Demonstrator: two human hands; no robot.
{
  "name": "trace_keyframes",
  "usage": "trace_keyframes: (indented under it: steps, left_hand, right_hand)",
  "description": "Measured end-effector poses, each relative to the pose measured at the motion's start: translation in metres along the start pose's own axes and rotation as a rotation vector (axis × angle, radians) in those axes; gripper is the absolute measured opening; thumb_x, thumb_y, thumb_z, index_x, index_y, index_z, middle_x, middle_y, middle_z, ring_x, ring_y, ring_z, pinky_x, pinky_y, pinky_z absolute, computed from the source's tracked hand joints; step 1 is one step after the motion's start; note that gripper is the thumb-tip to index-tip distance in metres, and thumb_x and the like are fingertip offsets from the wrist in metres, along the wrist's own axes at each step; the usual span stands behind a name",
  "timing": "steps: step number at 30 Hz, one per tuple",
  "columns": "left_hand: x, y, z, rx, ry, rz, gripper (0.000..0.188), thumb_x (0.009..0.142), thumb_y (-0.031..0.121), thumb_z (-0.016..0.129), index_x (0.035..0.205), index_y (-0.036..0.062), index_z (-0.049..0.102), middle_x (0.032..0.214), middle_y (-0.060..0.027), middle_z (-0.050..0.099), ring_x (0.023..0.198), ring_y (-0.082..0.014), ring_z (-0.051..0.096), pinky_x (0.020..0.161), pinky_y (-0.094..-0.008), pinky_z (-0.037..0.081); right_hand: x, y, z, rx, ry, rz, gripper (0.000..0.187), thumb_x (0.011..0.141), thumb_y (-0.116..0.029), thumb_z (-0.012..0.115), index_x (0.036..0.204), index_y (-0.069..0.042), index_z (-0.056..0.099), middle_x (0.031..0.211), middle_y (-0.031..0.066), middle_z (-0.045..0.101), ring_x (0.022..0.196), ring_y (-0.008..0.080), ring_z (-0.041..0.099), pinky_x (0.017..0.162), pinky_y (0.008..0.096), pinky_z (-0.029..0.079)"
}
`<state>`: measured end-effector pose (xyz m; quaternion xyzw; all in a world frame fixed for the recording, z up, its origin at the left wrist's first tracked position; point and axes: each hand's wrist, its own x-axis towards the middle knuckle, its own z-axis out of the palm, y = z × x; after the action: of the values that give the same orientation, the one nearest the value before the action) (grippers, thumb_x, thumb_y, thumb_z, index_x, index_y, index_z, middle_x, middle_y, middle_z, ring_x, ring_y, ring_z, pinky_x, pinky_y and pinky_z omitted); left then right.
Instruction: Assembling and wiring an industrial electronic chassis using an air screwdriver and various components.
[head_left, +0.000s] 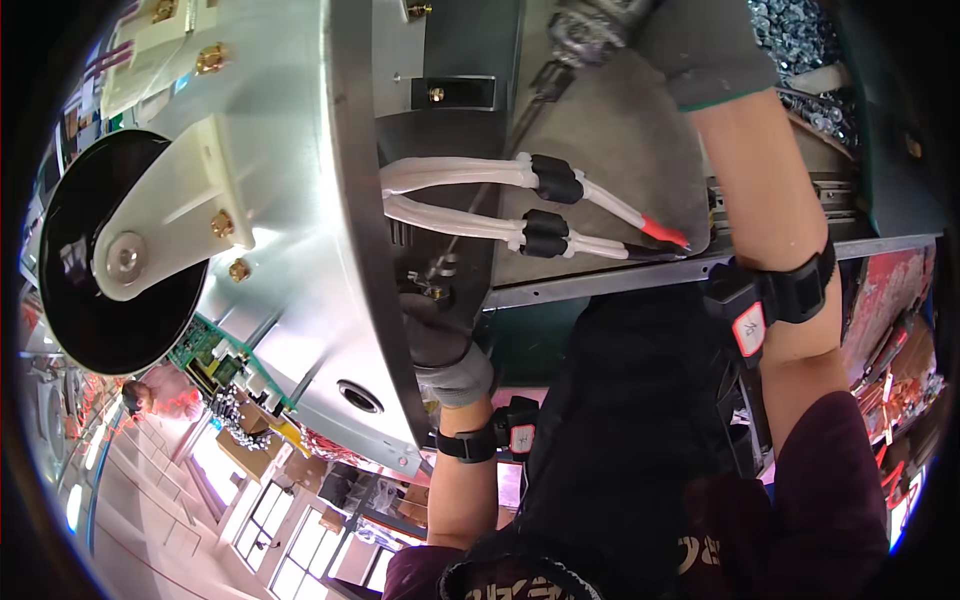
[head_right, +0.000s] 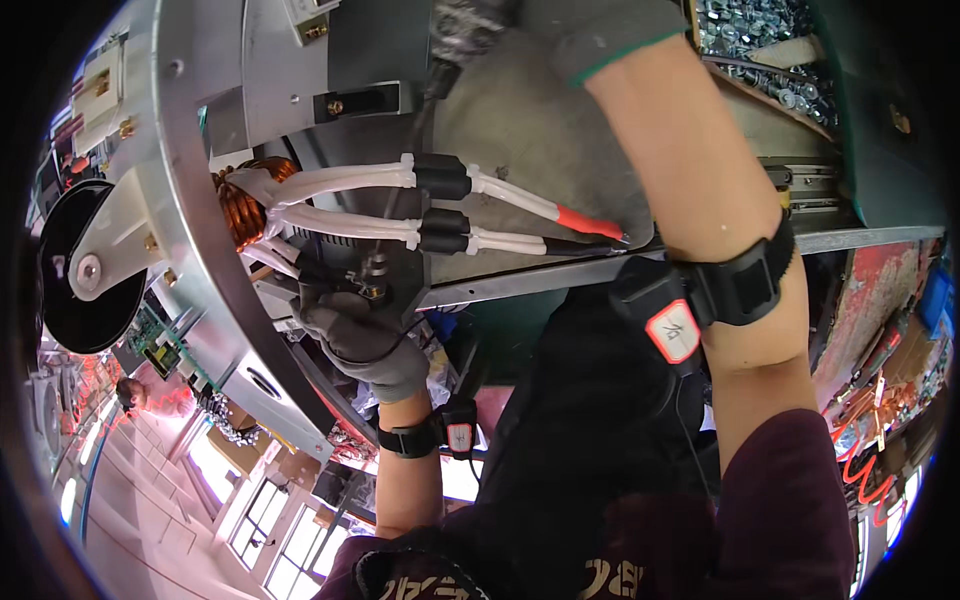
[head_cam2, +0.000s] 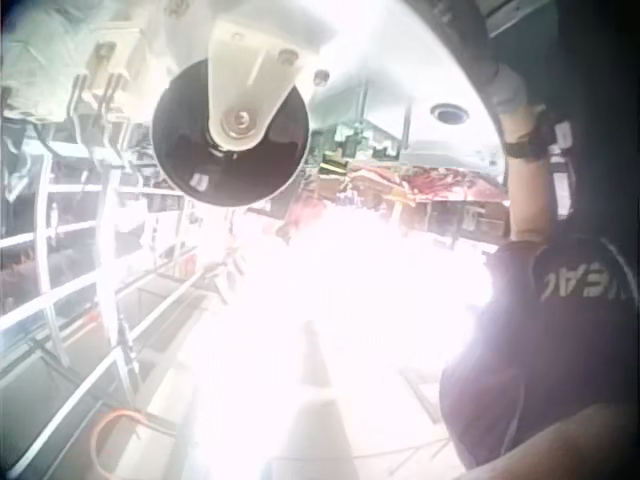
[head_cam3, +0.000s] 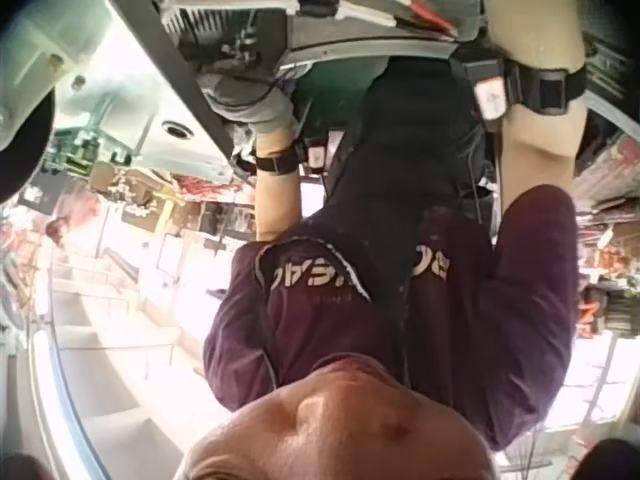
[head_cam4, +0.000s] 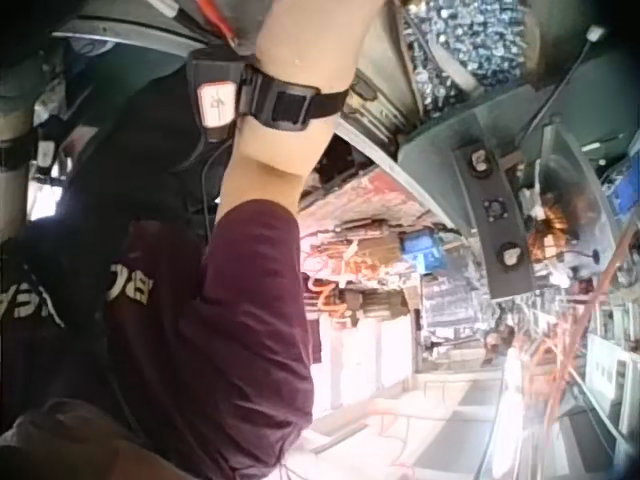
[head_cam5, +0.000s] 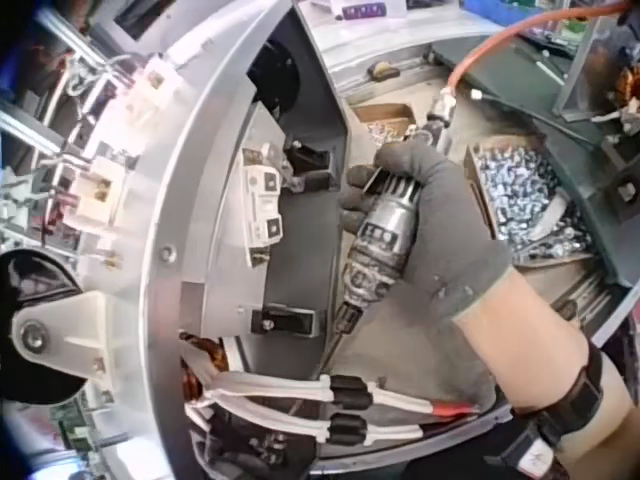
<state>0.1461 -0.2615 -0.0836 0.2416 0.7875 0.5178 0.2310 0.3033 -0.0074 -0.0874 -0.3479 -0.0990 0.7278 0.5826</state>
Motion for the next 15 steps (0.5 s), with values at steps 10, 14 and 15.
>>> trace_keyframes:
  steps: [10, 14, 15]
  left_hand:
    - [-0.005, -0.015, -0.006, 0.412, 0.063, 0.148, 0.036, 0.098, 0.039, 0.035, 0.120, 0.0117, 0.044, 0.072, 0.0050, 0.040, 0.068, -0.0073, 0.044, 0.068, -0.0238, 0.047]
    - [-0.002, -0.013, -0.004, 0.590, 0.028, 0.352, 0.032, 0.098, 0.038, 0.035, 0.114, 0.0122, 0.047, 0.072, 0.0057, 0.038, 0.066, -0.0050, 0.039, 0.066, -0.0207, 0.043]
    - [-0.001, -0.013, -0.004, 0.621, 0.031, 0.379, 0.032, 0.098, 0.038, 0.035, 0.113, 0.0123, 0.047, 0.073, 0.0058, 0.038, 0.066, -0.0046, 0.038, 0.066, -0.0202, 0.042]
  right_hand:
    - [0.033, 0.036, -0.004, -0.039, -0.098, 0.222, 0.014, 0.080, -0.020, 0.054, 0.072, -0.009, 0.052, 0.059, 0.0063, 0.055, 0.047, 0.0190, 0.054, 0.042, 0.0309, 0.047]
    - [0.030, 0.040, -0.003, -0.020, -0.148, 0.197, 0.015, 0.080, -0.022, 0.054, 0.071, -0.010, 0.053, 0.058, 0.0060, 0.055, 0.047, 0.0185, 0.055, 0.042, 0.0312, 0.047]
    - [0.029, 0.040, -0.003, -0.040, -0.135, 0.159, 0.016, 0.081, -0.023, 0.054, 0.071, -0.010, 0.053, 0.058, 0.0061, 0.056, 0.047, 0.0184, 0.055, 0.042, 0.0311, 0.047]
